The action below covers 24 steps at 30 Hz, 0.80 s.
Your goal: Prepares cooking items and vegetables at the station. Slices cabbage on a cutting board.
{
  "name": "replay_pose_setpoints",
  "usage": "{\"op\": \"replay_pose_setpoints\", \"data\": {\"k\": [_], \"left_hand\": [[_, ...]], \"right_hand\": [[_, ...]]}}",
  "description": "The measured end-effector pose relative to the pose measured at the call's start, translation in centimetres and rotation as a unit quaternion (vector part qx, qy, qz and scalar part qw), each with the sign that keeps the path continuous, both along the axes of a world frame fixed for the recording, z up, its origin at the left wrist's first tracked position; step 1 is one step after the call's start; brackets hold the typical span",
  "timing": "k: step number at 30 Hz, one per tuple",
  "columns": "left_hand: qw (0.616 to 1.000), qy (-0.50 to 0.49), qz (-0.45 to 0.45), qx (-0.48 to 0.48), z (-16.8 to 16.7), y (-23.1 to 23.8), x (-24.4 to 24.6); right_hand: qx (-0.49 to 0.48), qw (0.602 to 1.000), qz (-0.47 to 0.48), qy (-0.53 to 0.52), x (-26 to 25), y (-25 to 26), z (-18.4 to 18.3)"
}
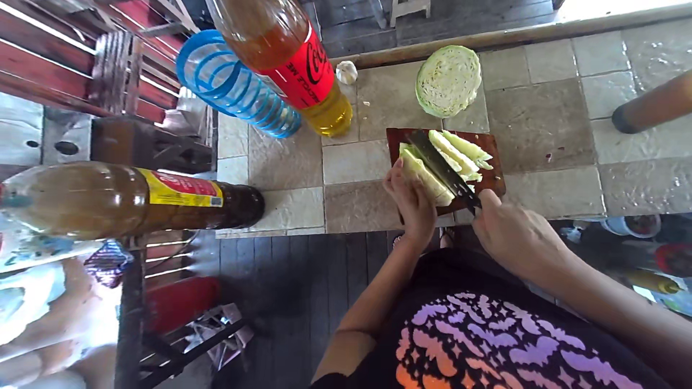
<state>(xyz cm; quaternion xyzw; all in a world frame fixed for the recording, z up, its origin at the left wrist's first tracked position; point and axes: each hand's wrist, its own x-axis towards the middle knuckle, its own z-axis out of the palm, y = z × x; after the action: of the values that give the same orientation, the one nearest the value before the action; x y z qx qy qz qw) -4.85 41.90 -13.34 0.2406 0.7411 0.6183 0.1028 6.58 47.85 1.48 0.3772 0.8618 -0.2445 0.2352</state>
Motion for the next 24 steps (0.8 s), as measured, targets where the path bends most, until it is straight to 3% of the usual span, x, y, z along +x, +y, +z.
{"op": "replay_pose_setpoints", "data": {"k": [3,15,24], "left_hand": [[0.999,0.043,0.003,-0.021,-0.2,0.5,0.2],[0.996,0.07,-0.035,-0.036,-0.9,0.4,0.0],[0.996,0.08,-0.028,-0.028,-1.1,0.3,0.0]], "right_hand": [[0.026,0.997,0.004,0.067,-0.3,-0.9,-0.1],[-0.001,0.997,0.014,-0.081,-4.0,-0.6,1.2],[-0.032,0.995,0.019,-0.091,-8.5,1.1,-0.1]]}}
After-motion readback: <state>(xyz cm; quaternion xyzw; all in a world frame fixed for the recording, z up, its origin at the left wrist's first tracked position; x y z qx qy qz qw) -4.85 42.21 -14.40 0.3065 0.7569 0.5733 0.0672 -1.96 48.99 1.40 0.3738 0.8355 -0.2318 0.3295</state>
